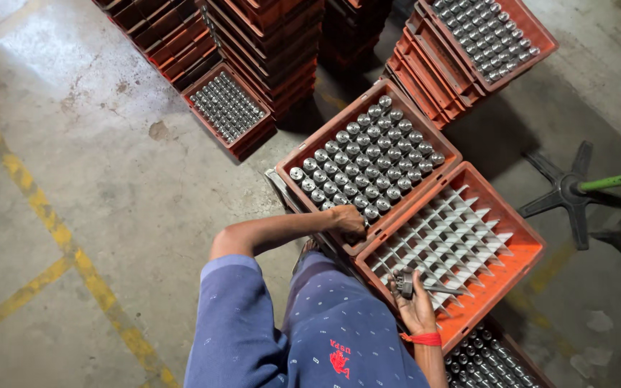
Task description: The person moves orange crates filled with small metal parts, places them on a metal table, and uses a metal rod to transfer parts between crates. The person repeatedly picks up parts with the rod and places them into an empty crate.
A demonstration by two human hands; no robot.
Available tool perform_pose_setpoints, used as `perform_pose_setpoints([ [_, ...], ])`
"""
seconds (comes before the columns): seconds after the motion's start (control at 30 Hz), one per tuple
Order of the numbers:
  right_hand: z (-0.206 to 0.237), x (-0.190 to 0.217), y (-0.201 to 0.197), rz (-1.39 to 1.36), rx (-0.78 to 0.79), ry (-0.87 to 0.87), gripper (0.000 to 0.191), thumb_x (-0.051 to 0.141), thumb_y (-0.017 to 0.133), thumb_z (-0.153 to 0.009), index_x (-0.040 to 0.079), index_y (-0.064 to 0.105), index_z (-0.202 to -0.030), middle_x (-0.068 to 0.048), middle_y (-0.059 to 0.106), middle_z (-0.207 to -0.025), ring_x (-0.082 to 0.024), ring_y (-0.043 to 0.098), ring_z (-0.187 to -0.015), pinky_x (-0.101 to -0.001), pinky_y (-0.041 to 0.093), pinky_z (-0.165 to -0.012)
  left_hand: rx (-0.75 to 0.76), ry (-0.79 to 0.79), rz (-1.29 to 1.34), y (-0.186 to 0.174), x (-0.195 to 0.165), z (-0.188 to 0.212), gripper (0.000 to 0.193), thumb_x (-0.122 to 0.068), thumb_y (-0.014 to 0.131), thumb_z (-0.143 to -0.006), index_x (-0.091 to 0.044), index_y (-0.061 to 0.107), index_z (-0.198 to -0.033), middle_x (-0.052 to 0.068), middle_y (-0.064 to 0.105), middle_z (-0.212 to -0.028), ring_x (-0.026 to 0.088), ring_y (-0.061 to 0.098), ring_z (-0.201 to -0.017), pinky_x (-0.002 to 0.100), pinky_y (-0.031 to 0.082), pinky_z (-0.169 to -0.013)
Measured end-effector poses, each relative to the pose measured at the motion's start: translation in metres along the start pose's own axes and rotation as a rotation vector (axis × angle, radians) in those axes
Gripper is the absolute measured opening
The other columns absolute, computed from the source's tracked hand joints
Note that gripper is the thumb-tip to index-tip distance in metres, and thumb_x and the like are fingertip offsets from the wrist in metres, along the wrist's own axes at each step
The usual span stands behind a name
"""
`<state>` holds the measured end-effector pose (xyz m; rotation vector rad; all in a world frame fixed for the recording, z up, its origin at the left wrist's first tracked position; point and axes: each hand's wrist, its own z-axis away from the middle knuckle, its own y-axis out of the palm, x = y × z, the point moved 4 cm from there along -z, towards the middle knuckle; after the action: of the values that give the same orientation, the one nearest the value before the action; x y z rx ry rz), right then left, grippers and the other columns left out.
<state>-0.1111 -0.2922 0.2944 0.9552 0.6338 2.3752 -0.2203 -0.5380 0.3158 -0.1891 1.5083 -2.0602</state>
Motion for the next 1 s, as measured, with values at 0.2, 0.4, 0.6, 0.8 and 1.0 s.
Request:
perform_pose_setpoints([
  [0.2, 0.014, 0.008, -0.041, 0.13, -0.07, -0.061, 0.032, 0.031, 0.059, -0.103, 0.002, 0.061, -0.116, -0.014, 0.068, -0.115, -0.033, 0.067, -0.111, -0.0429, 0.055, -0.095, -0.021, -0.057, 0.05, 0.023, 0.004, -0.016, 0.018, -0.026, 0.069, -0.091, -0.008, 0.072, -0.094, 0.013, 0.074, -0.089, 0.031, 0.075, -0.081, 0.044, 0.06, -0.064],
  [0.4, 0.025, 0.015, -0.069, 0.162, -0.073, -0.095, 0.032, 0.031, 0.056, -0.105, 0.001, 0.06, -0.115, -0.013, 0.068, -0.114, -0.034, 0.068, -0.113, -0.0442, 0.055, -0.095, -0.473, -0.132, 0.507, 0.001, 0.018, 0.038, 0.04, -0.025, 0.08, -0.07, -0.005, 0.073, -0.104, 0.014, 0.074, -0.1, 0.031, 0.073, -0.089, 0.043, 0.061, -0.073],
  [0.6, 0.012, 0.013, -0.084, 0.034, -0.183, -0.115, 0.026, 0.022, 0.055, -0.101, 0.007, 0.062, -0.122, -0.013, 0.071, -0.117, -0.031, 0.068, -0.11, -0.0389, 0.057, -0.094, -1.113, -0.312, 1.605, -0.019, -0.02, 0.029, 0.045, -0.017, 0.089, -0.071, -0.009, 0.072, -0.112, 0.005, 0.074, -0.101, 0.025, 0.068, -0.093, 0.039, 0.055, -0.084],
  [0.8, -0.002, 0.032, -0.06, 0.103, -0.053, -0.266, 0.022, 0.022, 0.056, -0.109, 0.004, 0.06, -0.121, -0.015, 0.072, -0.106, -0.023, 0.069, -0.094, -0.0347, 0.055, -0.081, -0.946, -0.6, 1.312, 0.011, -0.1, -0.034, 0.036, -0.016, 0.087, -0.075, -0.002, 0.07, -0.103, 0.007, 0.072, -0.091, 0.023, 0.069, -0.082, 0.038, 0.054, -0.077],
  [1.0, 0.002, 0.048, -0.031, 0.094, -0.066, -0.25, 0.021, 0.025, 0.055, -0.109, 0.008, 0.06, -0.12, -0.014, 0.073, -0.105, -0.021, 0.067, -0.093, -0.0341, 0.054, -0.084, -1.028, -0.544, 1.035, -0.033, -0.131, -0.003, 0.056, -0.021, 0.091, -0.065, 0.001, 0.071, -0.112, 0.014, 0.073, -0.102, 0.027, 0.07, -0.096, 0.04, 0.055, -0.084],
])
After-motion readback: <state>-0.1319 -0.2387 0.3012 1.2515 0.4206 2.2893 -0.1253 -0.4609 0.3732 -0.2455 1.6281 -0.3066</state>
